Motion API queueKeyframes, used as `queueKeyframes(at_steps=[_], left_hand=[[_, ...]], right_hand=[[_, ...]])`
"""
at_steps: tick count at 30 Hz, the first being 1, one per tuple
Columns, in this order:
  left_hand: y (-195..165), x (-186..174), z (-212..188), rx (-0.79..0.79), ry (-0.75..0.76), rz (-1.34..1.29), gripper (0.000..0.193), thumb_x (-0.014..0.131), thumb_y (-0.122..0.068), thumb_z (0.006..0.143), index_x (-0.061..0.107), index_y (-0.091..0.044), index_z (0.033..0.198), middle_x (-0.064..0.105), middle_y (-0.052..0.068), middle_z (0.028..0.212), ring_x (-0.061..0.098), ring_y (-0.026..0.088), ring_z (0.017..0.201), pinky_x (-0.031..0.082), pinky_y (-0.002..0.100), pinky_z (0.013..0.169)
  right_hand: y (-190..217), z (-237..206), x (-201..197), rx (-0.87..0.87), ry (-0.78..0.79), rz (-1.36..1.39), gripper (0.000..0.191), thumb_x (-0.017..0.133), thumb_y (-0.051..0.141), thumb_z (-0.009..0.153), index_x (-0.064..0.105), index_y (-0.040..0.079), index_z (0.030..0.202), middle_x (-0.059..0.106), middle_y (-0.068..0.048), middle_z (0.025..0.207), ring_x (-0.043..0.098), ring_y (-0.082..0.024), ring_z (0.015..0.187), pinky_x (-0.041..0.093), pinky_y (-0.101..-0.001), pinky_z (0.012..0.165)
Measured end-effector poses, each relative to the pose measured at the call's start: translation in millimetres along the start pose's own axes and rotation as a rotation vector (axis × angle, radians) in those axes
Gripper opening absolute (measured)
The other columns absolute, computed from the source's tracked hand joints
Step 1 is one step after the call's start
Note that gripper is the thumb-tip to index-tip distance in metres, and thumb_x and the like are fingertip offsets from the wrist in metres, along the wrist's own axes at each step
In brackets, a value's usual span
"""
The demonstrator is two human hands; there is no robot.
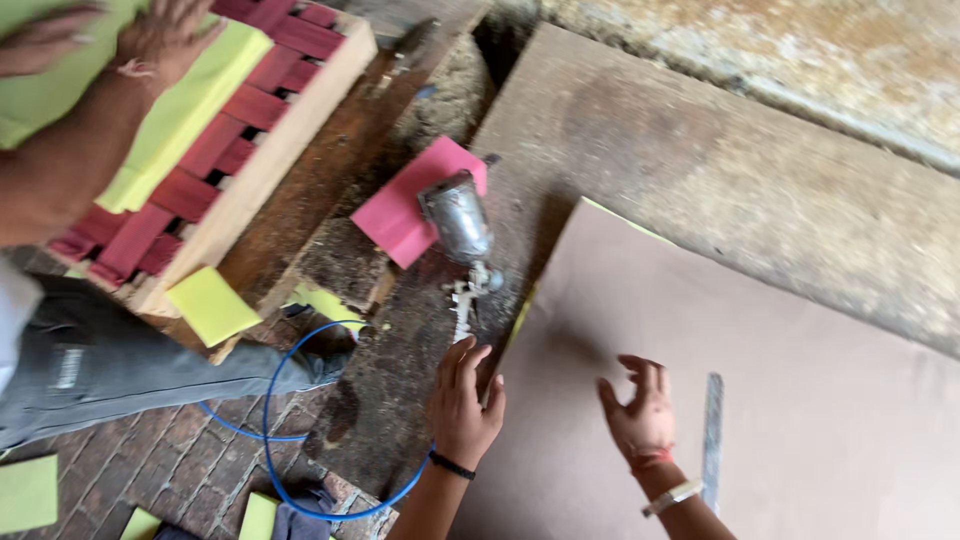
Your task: The person lays a foam sheet on the work table, sprays adhesive onto the foam with a spray gun, then unrolls a fabric sheet over the glued foam and smooths it flat by hand. They then use a hand saw blade to trim the foam edge and lift the covered foam panel away.
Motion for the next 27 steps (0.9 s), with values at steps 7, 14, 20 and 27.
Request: queueKeyframes(at_steps=[7,14,20,27], left_hand=[[-75,129,-30,0.204,0.609,0.080,0.067,0.072,-0.036,0.090,0.048,-0.012,0.148,0.034,0.019,0.161,0.030,0.040,0.151,0.021,0.054,0.123],[-60,232,46,0.207,0.758,0.375,0.076,0.049,-0.061,0.096,0.029,-0.027,0.160,0.012,0.013,0.171,0.009,0.033,0.157,0.004,0.056,0.125],[-26,269,135,0.080,0.705,0.527,0.085,0.041,-0.065,0.098,0.011,-0.020,0.163,0.001,0.011,0.171,0.002,0.030,0.158,0.002,0.049,0.126],[-11,275,164,-0.073,0.531,0.546,0.096,0.044,-0.062,0.097,0.005,-0.003,0.163,0.003,0.014,0.172,0.003,0.026,0.159,0.003,0.041,0.129]], right_hand=[[-173,-97,-87,0.208,-0.176,-0.378,0.071,0.083,0.032,0.072,0.057,0.005,0.132,0.059,-0.015,0.124,0.053,-0.033,0.121,0.048,-0.0464,0.100],[-228,-133,-57,0.418,0.107,-0.274,0.056,0.086,0.042,0.071,0.065,0.013,0.113,0.066,-0.007,0.113,0.068,-0.024,0.105,0.057,-0.0410,0.089],[-183,-55,-75,0.340,0.145,0.009,0.044,0.078,0.024,0.080,0.064,0.010,0.119,0.076,-0.008,0.093,0.074,-0.022,0.081,0.059,-0.0384,0.077],[-143,61,-93,0.425,0.321,0.657,0.028,0.070,0.014,0.095,0.069,0.004,0.122,0.071,-0.009,0.087,0.071,-0.020,0.074,0.059,-0.0367,0.063]])
Point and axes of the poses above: each hand's wrist, its own z-axis towards the middle knuckle, its own x-axis out of the palm, y = z × x, the point moved 6 cm from there along z, towards the middle knuckle
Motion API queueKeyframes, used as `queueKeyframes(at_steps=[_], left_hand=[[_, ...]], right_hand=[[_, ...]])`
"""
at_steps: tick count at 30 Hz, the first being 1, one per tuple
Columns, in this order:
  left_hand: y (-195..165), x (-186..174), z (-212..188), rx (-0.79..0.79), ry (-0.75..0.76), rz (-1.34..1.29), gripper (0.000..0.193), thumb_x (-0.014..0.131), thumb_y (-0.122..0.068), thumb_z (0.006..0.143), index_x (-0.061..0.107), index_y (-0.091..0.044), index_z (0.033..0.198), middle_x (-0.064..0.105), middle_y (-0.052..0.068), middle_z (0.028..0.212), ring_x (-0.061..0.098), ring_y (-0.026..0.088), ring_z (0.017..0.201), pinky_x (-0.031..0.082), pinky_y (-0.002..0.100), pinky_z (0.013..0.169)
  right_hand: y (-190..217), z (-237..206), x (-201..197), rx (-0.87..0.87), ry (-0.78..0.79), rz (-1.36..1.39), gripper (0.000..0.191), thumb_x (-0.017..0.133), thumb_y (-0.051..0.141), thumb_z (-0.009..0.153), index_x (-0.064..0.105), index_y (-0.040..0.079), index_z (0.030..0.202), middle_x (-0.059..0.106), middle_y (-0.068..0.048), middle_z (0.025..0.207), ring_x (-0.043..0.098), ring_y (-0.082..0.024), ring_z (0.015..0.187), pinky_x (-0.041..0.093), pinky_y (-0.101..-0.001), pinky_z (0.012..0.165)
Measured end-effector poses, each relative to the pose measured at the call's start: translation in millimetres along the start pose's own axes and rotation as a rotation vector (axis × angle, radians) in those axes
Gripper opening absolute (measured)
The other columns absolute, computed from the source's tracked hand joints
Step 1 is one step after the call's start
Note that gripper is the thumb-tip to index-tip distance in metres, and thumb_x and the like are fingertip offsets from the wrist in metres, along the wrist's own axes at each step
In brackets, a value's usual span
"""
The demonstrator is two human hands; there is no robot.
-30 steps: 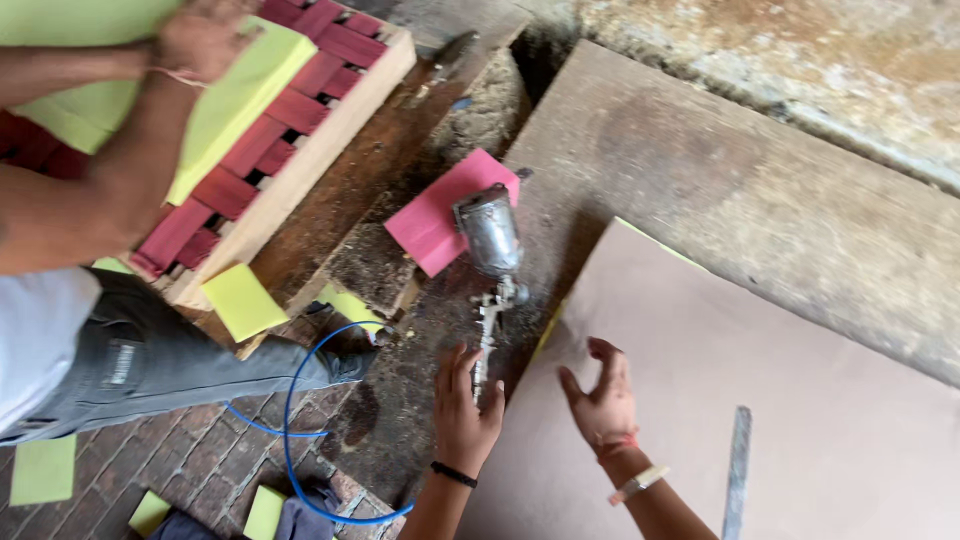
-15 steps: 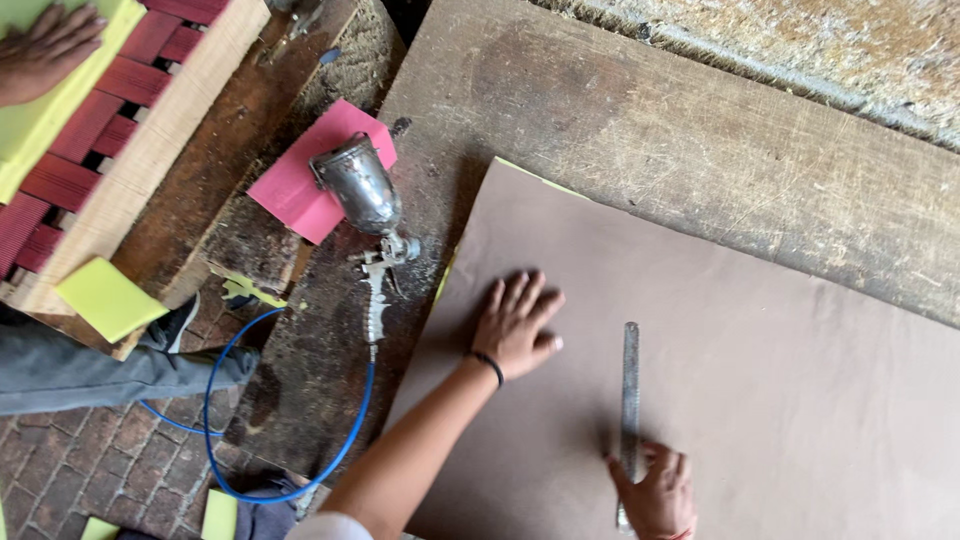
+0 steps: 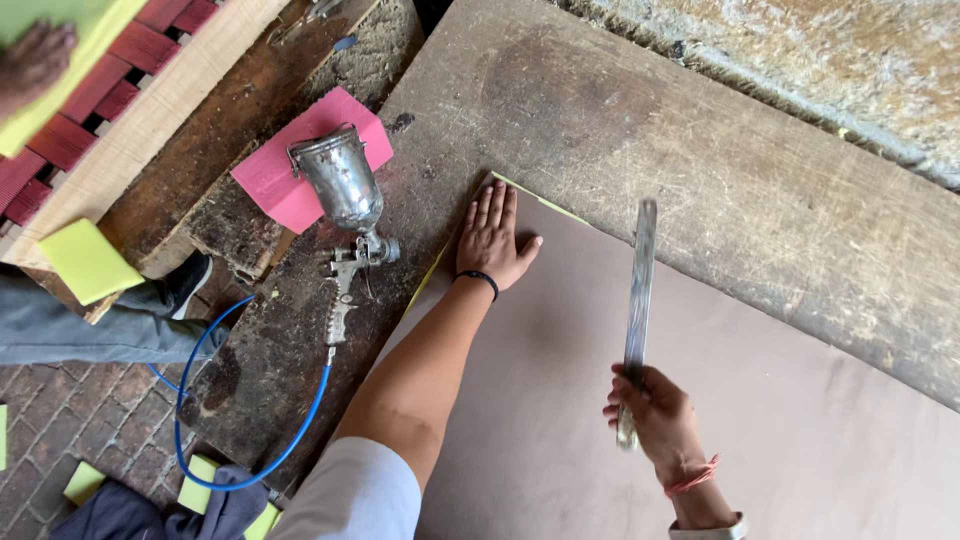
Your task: The person lays a foam sheet on the work table, sprays adhesive onto the foam with a spray gun, then unrolls a fabric sheet over the glued foam and smooths it flat by hand. They then use a hand saw blade to trim the foam edge and lift the covered foam panel away.
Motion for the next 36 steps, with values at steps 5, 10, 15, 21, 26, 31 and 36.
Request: queueKeyframes(at_steps=[5,10,15,21,26,31,36], left_hand=[[4,-4,8,-0.099,-0.026,-0.002,0.096,0.043,-0.063,0.096,0.006,-0.003,0.161,0.003,0.014,0.171,0.003,0.028,0.158,0.002,0.043,0.127],[10,-3,13,-0.131,-0.021,-0.005,0.096,0.043,-0.063,0.096,0.006,-0.002,0.161,0.003,0.015,0.171,0.005,0.028,0.157,0.003,0.043,0.126],[15,2,17,-0.133,-0.036,-0.009,0.096,0.042,-0.061,0.096,0.006,-0.001,0.161,0.004,0.017,0.170,0.006,0.030,0.157,0.004,0.044,0.127],[19,4,22,-0.121,-0.036,-0.004,0.094,0.040,-0.062,0.097,0.008,-0.001,0.160,0.006,0.018,0.169,0.007,0.031,0.156,0.005,0.046,0.126],[21,3,21,-0.121,-0.036,-0.006,0.094,0.042,-0.062,0.096,0.011,0.000,0.160,0.010,0.018,0.169,0.009,0.031,0.157,0.006,0.046,0.127],[22,3,23,-0.122,-0.044,-0.003,0.094,0.041,-0.061,0.097,0.011,0.000,0.160,0.010,0.019,0.169,0.009,0.032,0.157,0.007,0.046,0.127],[24,6,26,-0.118,-0.020,0.027,0.095,0.039,-0.063,0.096,0.008,0.001,0.159,0.008,0.020,0.169,0.008,0.033,0.155,0.007,0.047,0.125]], right_hand=[[22,32,12,-0.175,-0.021,-0.228,0.027,0.064,0.017,0.095,0.073,0.016,0.120,0.078,-0.006,0.088,0.075,-0.017,0.074,0.062,-0.0299,0.061],[115,100,14,-0.803,-0.196,-0.631,0.019,0.071,0.017,0.096,0.076,0.009,0.111,0.078,-0.005,0.093,0.074,-0.013,0.079,0.057,-0.0269,0.066],[168,140,43,-0.998,-0.243,-0.907,0.013,0.068,0.022,0.099,0.079,0.019,0.107,0.076,0.000,0.101,0.071,-0.016,0.076,0.060,-0.0300,0.064],[183,151,79,-0.928,-0.254,-1.156,0.016,0.068,0.025,0.099,0.081,0.027,0.107,0.075,0.006,0.097,0.071,-0.016,0.076,0.059,-0.0310,0.060],[185,160,96,-1.016,-0.273,-1.179,0.015,0.068,0.027,0.100,0.081,0.026,0.106,0.075,0.005,0.096,0.071,-0.015,0.078,0.059,-0.0304,0.060],[186,177,124,-1.131,-0.345,-1.189,0.014,0.068,0.026,0.100,0.081,0.027,0.104,0.074,0.006,0.093,0.071,-0.014,0.078,0.058,-0.0283,0.060],[175,177,110,-1.094,-0.314,-1.180,0.013,0.069,0.025,0.101,0.081,0.026,0.106,0.075,0.007,0.093,0.069,-0.012,0.076,0.055,-0.0252,0.054]])
Point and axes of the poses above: each hand's wrist, its own z-axis towards the middle knuckle, its own x-axis out of the palm, y = z × x, the point moved 6 cm from there along z, towards the middle knuckle
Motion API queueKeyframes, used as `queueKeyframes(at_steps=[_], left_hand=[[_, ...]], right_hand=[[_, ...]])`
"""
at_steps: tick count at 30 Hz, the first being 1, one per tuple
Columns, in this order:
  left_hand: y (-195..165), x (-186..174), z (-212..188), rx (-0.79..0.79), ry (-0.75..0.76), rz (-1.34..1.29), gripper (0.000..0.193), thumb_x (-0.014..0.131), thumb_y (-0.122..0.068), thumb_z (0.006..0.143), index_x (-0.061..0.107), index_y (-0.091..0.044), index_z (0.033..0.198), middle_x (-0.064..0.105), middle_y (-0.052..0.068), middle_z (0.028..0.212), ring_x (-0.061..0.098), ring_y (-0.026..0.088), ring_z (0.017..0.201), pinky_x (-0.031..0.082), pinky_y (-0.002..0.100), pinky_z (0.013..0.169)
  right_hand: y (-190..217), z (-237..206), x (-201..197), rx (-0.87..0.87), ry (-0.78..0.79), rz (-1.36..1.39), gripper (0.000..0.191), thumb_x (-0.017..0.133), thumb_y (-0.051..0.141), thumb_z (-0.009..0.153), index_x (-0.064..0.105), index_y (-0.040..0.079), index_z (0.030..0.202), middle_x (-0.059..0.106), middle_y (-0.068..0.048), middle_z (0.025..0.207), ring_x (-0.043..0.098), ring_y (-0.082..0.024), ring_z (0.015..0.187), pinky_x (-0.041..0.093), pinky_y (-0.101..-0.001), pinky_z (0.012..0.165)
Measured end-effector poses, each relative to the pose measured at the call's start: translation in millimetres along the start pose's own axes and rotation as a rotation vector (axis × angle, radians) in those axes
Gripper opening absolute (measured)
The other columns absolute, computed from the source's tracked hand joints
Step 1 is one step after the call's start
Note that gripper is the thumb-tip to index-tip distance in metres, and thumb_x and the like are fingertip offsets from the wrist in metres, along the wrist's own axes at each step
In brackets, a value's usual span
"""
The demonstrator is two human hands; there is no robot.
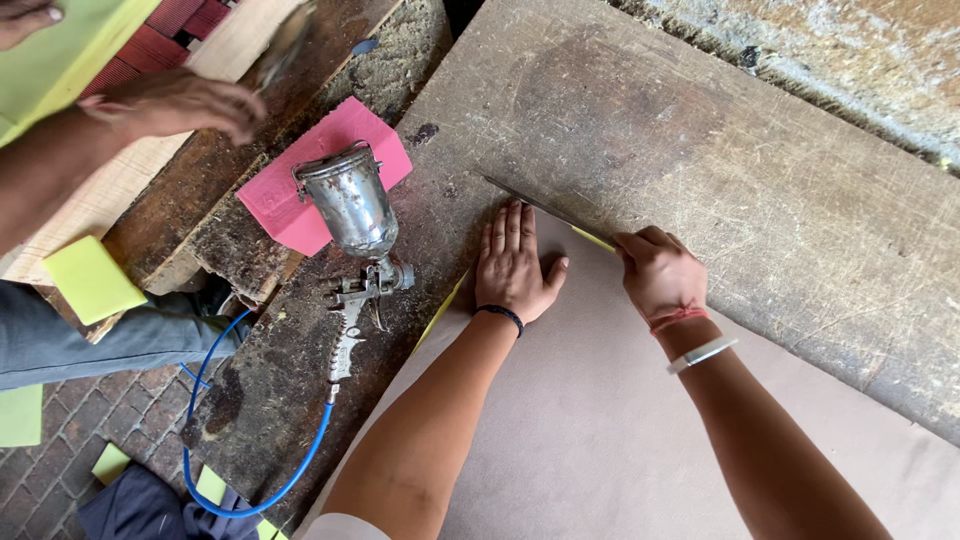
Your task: The person lays a foam sheet on the work table, sprays adhesive onto the foam with a spray gun, then unrolls a fabric sheet over the glued foam and smooths it flat by hand. They then use a hand saw blade to trim the foam edge and lift the covered foam panel away.
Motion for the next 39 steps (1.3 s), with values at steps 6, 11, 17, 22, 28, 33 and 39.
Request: queueKeyframes(at_steps=[6,11,17,22,28,33,39], left_hand=[[2,3,-2,-0.008,-0.001,0.007,0.095,0.039,-0.064,0.096,0.010,0.000,0.160,0.010,0.019,0.168,0.009,0.032,0.156,0.007,0.047,0.125],[3,3,-2,-0.001,-0.021,0.006,0.093,0.038,-0.063,0.097,0.012,0.000,0.160,0.011,0.019,0.169,0.010,0.032,0.157,0.007,0.046,0.126],[1,3,-3,-0.005,-0.003,0.012,0.093,0.039,-0.063,0.096,0.012,-0.001,0.160,0.011,0.019,0.169,0.009,0.032,0.156,0.006,0.046,0.126],[-2,2,-6,-0.009,-0.008,0.010,0.094,0.041,-0.063,0.096,0.012,-0.001,0.161,0.011,0.018,0.169,0.010,0.032,0.157,0.006,0.046,0.127],[-4,6,-5,-0.016,-0.007,0.032,0.095,0.041,-0.063,0.096,0.011,-0.001,0.161,0.010,0.018,0.169,0.008,0.032,0.157,0.006,0.046,0.126],[-6,8,-7,0.009,-0.032,0.018,0.093,0.039,-0.064,0.098,0.011,0.000,0.160,0.010,0.018,0.169,0.008,0.032,0.156,0.006,0.046,0.126],[-10,9,-12,-0.003,-0.031,0.015,0.093,0.041,-0.061,0.097,0.011,-0.001,0.161,0.011,0.019,0.169,0.009,0.033,0.156,0.005,0.045,0.126]], right_hand=[[4,10,14,-0.068,-0.009,-0.041,0.017,0.068,0.019,0.102,0.081,0.028,0.108,0.076,0.007,0.097,0.070,-0.010,0.080,0.056,-0.0239,0.053],[-6,-7,4,-0.130,0.012,-0.081,0.032,0.063,0.007,0.100,0.080,0.029,0.115,0.075,0.006,0.097,0.070,-0.010,0.082,0.056,-0.0220,0.052],[-31,-21,-7,-0.036,0.121,-0.113,0.020,0.064,0.017,0.106,0.080,0.029,0.109,0.074,0.007,0.089,0.067,-0.008,0.075,0.052,-0.0245,0.054],[-46,-33,7,0.037,0.311,-0.069,0.032,0.064,0.008,0.093,0.079,0.026,0.114,0.073,0.003,0.085,0.065,-0.011,0.059,0.051,-0.0237,0.045],[-91,-81,-50,-0.109,0.061,-0.082,0.023,0.064,0.008,0.096,0.081,0.021,0.099,0.074,0.004,0.091,0.069,-0.011,0.076,0.053,-0.0272,0.057],[-96,-75,-11,-0.087,0.124,-0.087,0.025,0.066,0.004,0.096,0.080,0.024,0.100,0.073,0.006,0.091,0.070,-0.011,0.082,0.054,-0.0251,0.055],[-197,-150,-76,-0.049,0.090,-0.127,0.029,0.063,0.010,0.094,0.078,0.027,0.112,0.074,0.008,0.099,0.070,-0.012,0.088,0.058,-0.0265,0.066]])
Point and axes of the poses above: each hand's wrist, its own z-axis towards the middle knuckle, its own x-axis out of the palm, y = z × x, the point moved 6 cm from there along z, towards the middle knuckle
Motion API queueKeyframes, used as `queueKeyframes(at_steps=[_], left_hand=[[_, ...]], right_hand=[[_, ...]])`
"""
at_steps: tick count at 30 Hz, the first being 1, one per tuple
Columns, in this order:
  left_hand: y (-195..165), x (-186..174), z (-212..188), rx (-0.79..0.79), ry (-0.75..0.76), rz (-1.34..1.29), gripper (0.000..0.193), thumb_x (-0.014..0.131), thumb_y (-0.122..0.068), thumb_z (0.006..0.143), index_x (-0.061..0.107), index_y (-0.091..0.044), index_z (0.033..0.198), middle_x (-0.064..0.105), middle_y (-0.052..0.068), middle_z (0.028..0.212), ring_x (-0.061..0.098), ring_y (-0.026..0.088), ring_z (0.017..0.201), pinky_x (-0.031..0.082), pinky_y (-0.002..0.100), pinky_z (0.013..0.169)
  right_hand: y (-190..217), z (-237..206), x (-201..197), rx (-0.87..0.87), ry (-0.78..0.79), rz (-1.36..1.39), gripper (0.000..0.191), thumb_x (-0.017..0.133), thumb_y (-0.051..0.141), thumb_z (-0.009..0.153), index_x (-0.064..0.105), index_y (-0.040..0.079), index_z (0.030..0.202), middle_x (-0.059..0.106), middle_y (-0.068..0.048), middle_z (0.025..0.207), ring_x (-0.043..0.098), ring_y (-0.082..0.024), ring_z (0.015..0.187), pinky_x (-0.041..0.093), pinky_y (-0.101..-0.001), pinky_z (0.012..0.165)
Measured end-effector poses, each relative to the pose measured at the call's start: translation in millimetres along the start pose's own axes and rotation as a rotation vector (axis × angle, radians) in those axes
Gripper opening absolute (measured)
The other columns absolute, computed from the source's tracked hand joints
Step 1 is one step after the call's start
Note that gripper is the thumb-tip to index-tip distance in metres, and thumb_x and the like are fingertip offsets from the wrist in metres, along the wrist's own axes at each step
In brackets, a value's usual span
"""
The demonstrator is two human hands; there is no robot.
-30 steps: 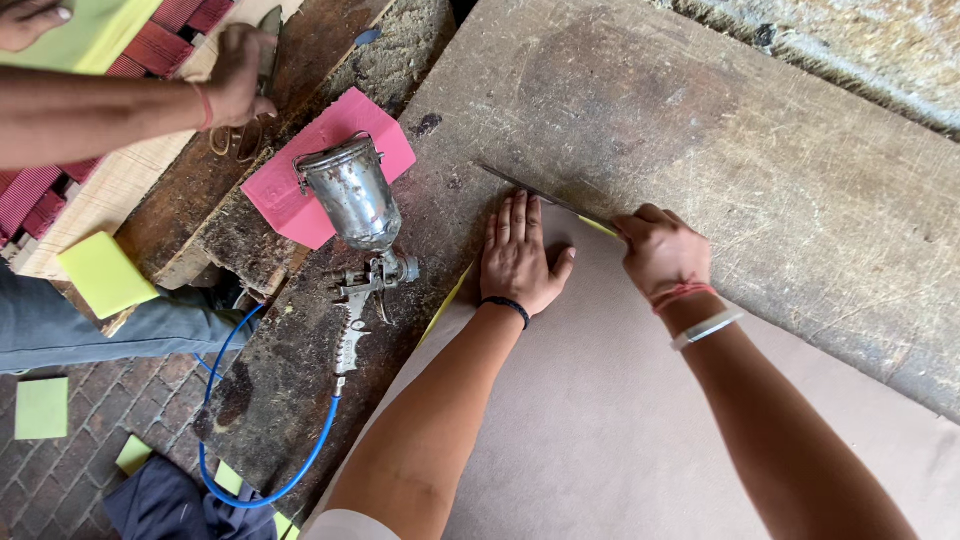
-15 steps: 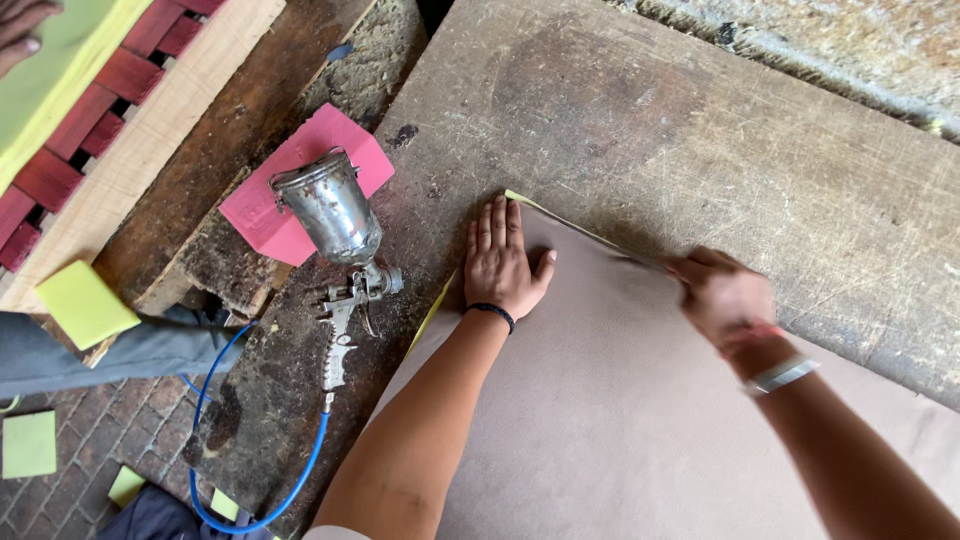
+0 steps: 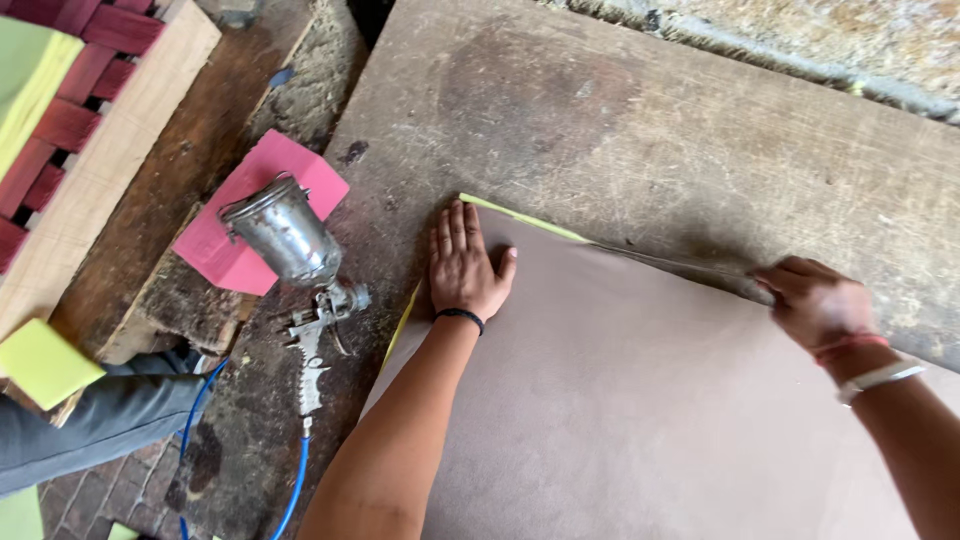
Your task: The person lays a foam sheet on the work table, sprays adhesive onto the foam with a spray gun, then unrolls a fabric sheet over the glued foam and smooths it flat by hand. They then use a hand saw blade to trim the foam edge and lift the covered foam panel away.
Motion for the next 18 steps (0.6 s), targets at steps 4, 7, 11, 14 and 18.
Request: queueKeyframes(at_steps=[4,7,11,14,18], left_hand=[[-3,-5,0,-0.004,-0.024,-0.003,0.092,0.044,-0.060,0.096,0.014,-0.002,0.160,0.013,0.019,0.168,0.010,0.033,0.156,0.006,0.045,0.126],[-3,-7,0,0.001,-0.037,-0.004,0.093,0.046,-0.059,0.095,0.015,-0.001,0.160,0.014,0.018,0.168,0.011,0.032,0.156,0.006,0.046,0.126],[1,-6,3,0.001,-0.049,-0.008,0.091,0.047,-0.058,0.096,0.016,-0.001,0.160,0.014,0.017,0.169,0.011,0.031,0.156,0.007,0.045,0.127],[3,-4,5,0.001,-0.055,-0.020,0.090,0.047,-0.057,0.096,0.016,-0.002,0.160,0.013,0.017,0.169,0.011,0.031,0.156,0.007,0.045,0.127],[6,-4,7,0.000,-0.052,-0.008,0.090,0.046,-0.056,0.096,0.014,-0.002,0.161,0.012,0.017,0.170,0.011,0.030,0.156,0.007,0.044,0.127]], right_hand=[[-2,1,-2,0.105,-0.044,-0.027,0.013,0.071,0.020,0.103,0.081,0.024,0.110,0.075,0.003,0.097,0.069,-0.015,0.076,0.055,-0.0285,0.058],[29,35,10,0.307,-0.199,0.110,0.011,0.075,0.020,0.104,0.080,0.014,0.112,0.075,-0.003,0.097,0.068,-0.016,0.069,0.054,-0.0287,0.055],[83,47,15,0.310,-0.185,0.381,0.012,0.069,0.017,0.104,0.079,0.013,0.111,0.075,-0.004,0.100,0.069,-0.014,0.069,0.053,-0.0276,0.057],[104,41,7,0.235,-0.084,0.331,0.013,0.070,0.018,0.096,0.080,0.016,0.104,0.077,-0.002,0.093,0.067,-0.015,0.063,0.053,-0.0281,0.053],[109,66,0,0.077,-0.010,0.176,0.014,0.067,0.021,0.101,0.081,0.019,0.102,0.078,-0.003,0.096,0.065,-0.013,0.056,0.047,-0.0277,0.044]])
Point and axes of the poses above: each hand's wrist, its own z-axis towards the middle knuckle, its own x-axis out of the palm, y = z × x, the point moved 6 cm from there along z, towards the middle knuckle
